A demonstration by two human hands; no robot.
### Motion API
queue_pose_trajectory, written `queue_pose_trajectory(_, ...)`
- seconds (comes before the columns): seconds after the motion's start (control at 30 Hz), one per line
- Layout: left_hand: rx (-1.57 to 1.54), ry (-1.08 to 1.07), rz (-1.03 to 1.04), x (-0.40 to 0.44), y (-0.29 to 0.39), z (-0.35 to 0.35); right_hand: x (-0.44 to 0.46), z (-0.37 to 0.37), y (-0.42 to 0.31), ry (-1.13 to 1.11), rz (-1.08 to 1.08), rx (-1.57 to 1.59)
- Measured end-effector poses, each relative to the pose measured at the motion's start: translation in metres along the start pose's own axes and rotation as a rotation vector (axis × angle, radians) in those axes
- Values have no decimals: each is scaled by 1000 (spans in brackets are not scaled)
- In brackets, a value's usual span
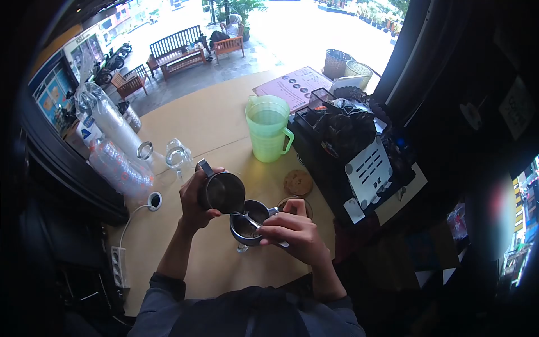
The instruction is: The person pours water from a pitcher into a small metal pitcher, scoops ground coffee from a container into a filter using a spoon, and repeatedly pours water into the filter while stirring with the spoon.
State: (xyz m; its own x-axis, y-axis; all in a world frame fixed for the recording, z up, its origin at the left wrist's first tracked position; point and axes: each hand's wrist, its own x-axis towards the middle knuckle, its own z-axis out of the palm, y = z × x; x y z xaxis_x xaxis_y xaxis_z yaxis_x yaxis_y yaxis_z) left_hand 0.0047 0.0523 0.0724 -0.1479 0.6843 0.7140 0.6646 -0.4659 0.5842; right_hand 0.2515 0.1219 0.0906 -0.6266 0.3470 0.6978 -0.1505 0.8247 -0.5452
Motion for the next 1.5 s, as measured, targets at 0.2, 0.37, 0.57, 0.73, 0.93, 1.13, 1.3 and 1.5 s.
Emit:
queue_pose_trajectory(0.2, 7, -18, 53, 4, -1, -2, -9, -4, 11, 68, 48, 31)
queue_pose_trajectory(0.37, -5, -26, 67, 4, -2, -2, -10, -5, 15, 22, 136, 149)
queue_pose_trajectory(0.57, -14, -53, 81, 6, -1, -4, -2, -2, 13, 11, 98, 141)
queue_pose_trajectory(0.73, -6, -56, 107, 6, -4, -4, 3, -1, 14, 19, 122, 176)
queue_pose_trajectory(0.93, -39, -7, 54, 2, -6, 0, -1, 0, 16, 68, 114, 148)
queue_pose_trajectory(1.13, -24, -11, 1, 2, -4, 0, -5, 3, -7, 49, -44, -104)
queue_pose_trajectory(1.3, 0, -27, 35, 6, -2, -1, -7, 20, -12, 7, -163, -294)
queue_pose_trajectory(1.5, 20, -44, 53, 8, -2, -2, -13, 10, -4, 72, -94, -150)
